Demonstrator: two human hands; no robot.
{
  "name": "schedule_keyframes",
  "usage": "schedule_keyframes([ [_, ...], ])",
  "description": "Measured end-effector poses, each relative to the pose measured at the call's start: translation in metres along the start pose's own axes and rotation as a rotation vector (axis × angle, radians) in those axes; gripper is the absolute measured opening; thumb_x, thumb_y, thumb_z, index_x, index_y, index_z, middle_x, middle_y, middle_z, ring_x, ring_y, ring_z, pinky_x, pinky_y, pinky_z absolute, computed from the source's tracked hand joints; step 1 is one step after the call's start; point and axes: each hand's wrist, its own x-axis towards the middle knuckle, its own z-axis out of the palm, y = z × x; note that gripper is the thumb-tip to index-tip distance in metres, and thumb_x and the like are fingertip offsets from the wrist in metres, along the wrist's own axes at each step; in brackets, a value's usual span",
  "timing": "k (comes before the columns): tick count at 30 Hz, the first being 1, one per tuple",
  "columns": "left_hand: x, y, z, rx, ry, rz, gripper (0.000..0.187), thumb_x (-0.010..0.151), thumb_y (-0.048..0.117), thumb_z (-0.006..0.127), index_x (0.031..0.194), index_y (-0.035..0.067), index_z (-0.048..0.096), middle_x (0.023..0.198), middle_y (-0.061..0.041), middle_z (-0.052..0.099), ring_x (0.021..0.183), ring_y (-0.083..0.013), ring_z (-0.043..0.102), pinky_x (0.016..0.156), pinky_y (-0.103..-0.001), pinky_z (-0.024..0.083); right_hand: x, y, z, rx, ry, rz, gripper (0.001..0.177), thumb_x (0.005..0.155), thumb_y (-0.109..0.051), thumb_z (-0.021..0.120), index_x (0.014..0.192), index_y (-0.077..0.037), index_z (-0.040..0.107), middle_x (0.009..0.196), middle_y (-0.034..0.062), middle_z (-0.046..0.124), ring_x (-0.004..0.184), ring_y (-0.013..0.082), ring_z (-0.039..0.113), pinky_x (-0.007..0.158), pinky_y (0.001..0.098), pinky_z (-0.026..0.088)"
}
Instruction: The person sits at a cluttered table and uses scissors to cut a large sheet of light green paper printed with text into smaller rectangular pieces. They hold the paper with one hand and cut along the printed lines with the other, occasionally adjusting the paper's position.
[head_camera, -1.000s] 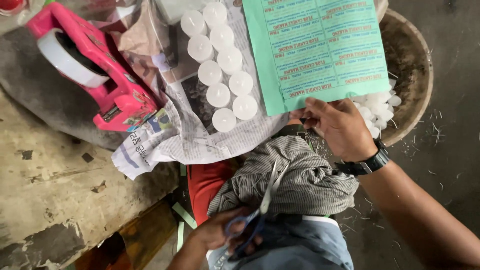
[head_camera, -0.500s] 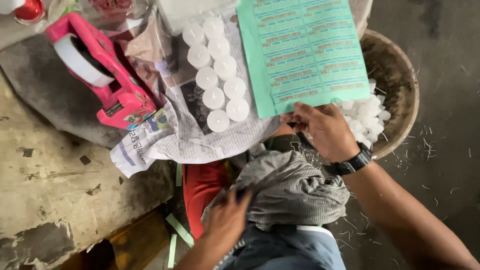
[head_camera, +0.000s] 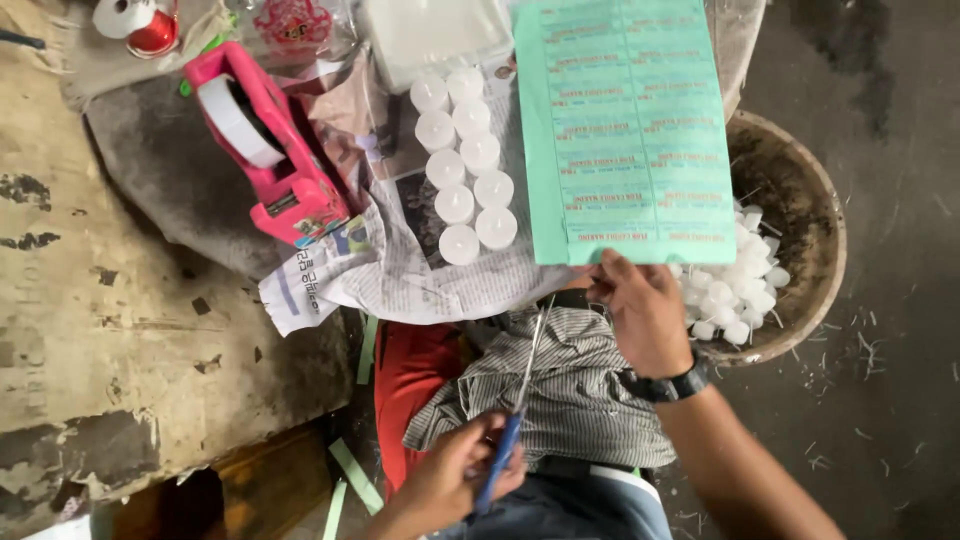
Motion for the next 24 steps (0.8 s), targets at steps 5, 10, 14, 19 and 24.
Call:
schedule_keyframes([
  [5, 0.021, -0.032, 0.031, 0.48, 0.308, 0.177, 0.059, 0.072, 0.03, 0.067, 0.117, 0.004, 0.039, 0.095, -0.012, 0.063, 0.081, -0.0229, 0.066, 0.07, -0.03, 0.056, -0.015, 0.013, -0.003, -0.005, 0.049, -0.07, 0.018, 0.078, -0.023, 0.061, 0.071, -0.007, 0.06, 0.079, 0.0081, 0.063, 0.067, 0.0147, 0.058, 0.059, 0.026, 0.047],
  [10, 0.03, -0.033, 0.042, 0.516, 0.494, 0.25, 0.059, 0.071, 0.024, 0.068, 0.117, 0.001, 0.039, 0.104, -0.015, 0.053, 0.089, -0.0289, 0.059, 0.076, -0.033, 0.048, -0.028, 0.018, 0.004, -0.066, 0.017, -0.15, 0.012, 0.082, -0.019, 0.057, 0.076, -0.009, 0.061, 0.081, 0.008, 0.065, 0.072, 0.0151, 0.06, 0.054, 0.0247, 0.046],
  [14, 0.033, -0.017, 0.043, 0.619, 0.52, 0.147, 0.06, 0.071, 0.025, 0.069, 0.119, 0.006, 0.038, 0.099, -0.014, 0.053, 0.081, -0.0302, 0.06, 0.065, -0.04, 0.049, -0.033, 0.026, -0.001, -0.116, 0.023, -0.168, 0.016, 0.08, -0.023, 0.059, 0.084, -0.008, 0.062, 0.082, 0.0079, 0.066, 0.075, 0.0166, 0.062, 0.056, 0.0256, 0.05],
  [19, 0.04, -0.018, 0.044, 0.666, 0.573, 0.192, 0.06, 0.072, 0.025, 0.067, 0.119, 0.003, 0.038, 0.104, -0.016, 0.054, 0.086, -0.035, 0.056, 0.071, -0.042, 0.045, -0.043, 0.022, 0.005, -0.187, 0.081, -0.141, 0.017, 0.081, -0.022, 0.056, 0.09, -0.008, 0.059, 0.076, 0.0054, 0.064, 0.067, 0.0157, 0.06, 0.055, 0.0256, 0.047],
  [24, 0.042, -0.008, 0.043, 0.622, 0.566, 0.184, 0.058, 0.071, 0.024, 0.067, 0.117, 0.004, 0.039, 0.103, -0.016, 0.056, 0.088, -0.0345, 0.056, 0.072, -0.041, 0.045, -0.045, 0.027, -0.001, -0.263, 0.102, -0.119, 0.02, 0.082, -0.022, 0.056, 0.076, -0.004, 0.063, 0.071, 0.0097, 0.066, 0.055, 0.0146, 0.056, 0.057, 0.0277, 0.046],
])
